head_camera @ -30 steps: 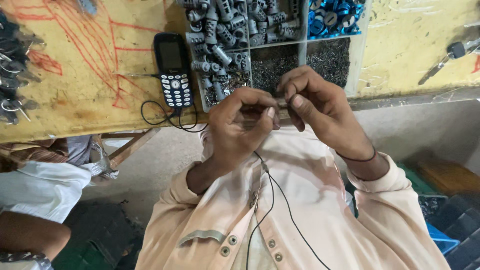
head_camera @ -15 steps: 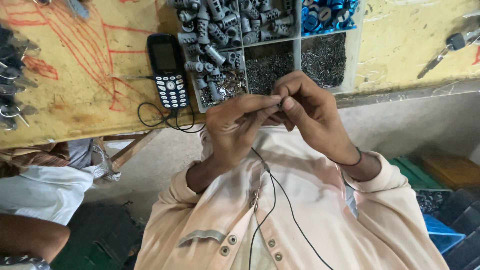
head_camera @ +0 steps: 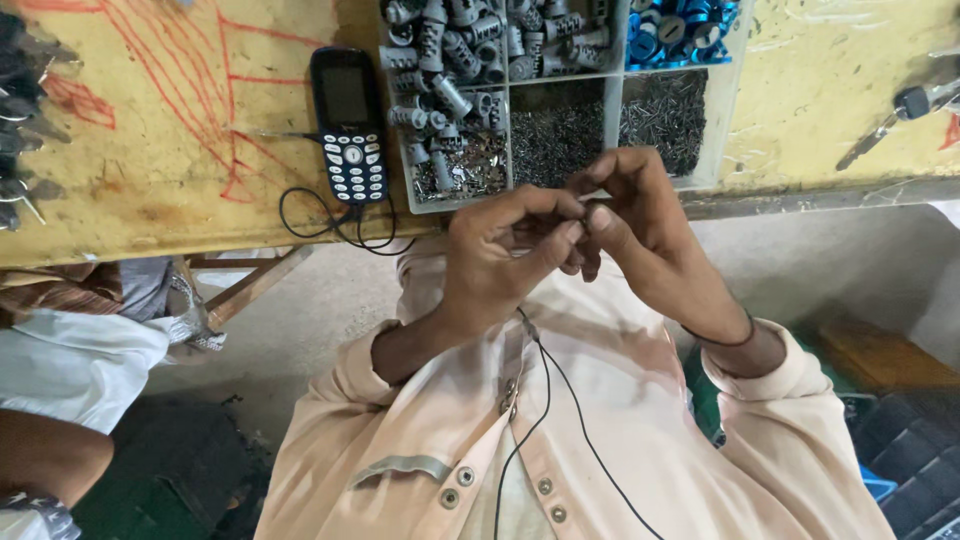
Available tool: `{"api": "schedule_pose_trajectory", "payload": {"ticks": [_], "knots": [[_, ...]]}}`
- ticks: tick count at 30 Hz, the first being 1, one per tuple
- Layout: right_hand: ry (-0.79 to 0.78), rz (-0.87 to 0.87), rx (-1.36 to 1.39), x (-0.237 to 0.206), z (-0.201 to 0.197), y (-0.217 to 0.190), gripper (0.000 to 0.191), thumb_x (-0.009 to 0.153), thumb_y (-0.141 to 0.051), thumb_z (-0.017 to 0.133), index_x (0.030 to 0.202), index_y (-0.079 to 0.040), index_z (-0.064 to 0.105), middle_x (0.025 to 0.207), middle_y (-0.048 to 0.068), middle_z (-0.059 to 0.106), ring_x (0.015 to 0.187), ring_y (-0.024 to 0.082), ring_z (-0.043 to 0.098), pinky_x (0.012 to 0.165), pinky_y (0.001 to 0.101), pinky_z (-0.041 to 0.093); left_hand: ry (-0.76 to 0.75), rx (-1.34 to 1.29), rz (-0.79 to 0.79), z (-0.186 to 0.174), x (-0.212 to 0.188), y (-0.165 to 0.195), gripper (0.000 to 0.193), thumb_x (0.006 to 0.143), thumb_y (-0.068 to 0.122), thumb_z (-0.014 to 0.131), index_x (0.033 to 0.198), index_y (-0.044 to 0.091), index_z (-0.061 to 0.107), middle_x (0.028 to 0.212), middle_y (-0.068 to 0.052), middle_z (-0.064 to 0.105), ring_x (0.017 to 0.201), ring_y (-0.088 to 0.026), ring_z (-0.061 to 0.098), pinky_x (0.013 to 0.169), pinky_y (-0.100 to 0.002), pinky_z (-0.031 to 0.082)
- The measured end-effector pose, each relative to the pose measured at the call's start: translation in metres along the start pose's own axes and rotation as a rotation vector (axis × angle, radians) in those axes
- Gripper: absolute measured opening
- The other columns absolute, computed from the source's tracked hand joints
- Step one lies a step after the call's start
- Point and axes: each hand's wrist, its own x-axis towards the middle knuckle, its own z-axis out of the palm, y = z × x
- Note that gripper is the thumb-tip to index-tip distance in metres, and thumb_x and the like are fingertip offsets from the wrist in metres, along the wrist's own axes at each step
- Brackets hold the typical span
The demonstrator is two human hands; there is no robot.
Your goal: The person sits at a workbench assembling small cylindrical components. They pick parts from a compartmented tray, fit the pieces together by hand, and set completed assemblies aside, repeating the cycle with new parts.
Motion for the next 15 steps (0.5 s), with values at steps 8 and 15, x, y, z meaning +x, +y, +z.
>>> {"api": "schedule_pose_trajectory", "payload": {"ticks": [8, 15], "knots": [[0.134, -0.406, -1.939, 0.007, -0.039, -0.039, 0.016, 0.096, -0.019, 0.075, 0.099, -0.007, 0.066, 0.092, 0.009, 0.061, 0.079, 0.029, 0.068, 0.059, 0.0428, 0.048, -0.113, 0.329, 0.14, 0.007, 0.0, -0.011, 0.016, 0.102, 0.01, 0.071, 0.113, -0.001, 0.071, 0.106, -0.005, 0.071, 0.091, -0.009, 0.072, 0.082, -0.025, 0.062], [0.197, -0.407, -1.417, 0.005, -0.052, -0.029, 0.01, 0.102, -0.004, 0.08, 0.105, -0.004, 0.07, 0.102, 0.006, 0.067, 0.084, 0.017, 0.071, 0.075, 0.0317, 0.055, -0.089, 0.338, 0.187, -0.001, 0.003, -0.01, 0.013, 0.101, 0.008, 0.071, 0.111, 0.0, 0.07, 0.105, -0.006, 0.07, 0.088, -0.009, 0.071, 0.078, -0.023, 0.062]]}}
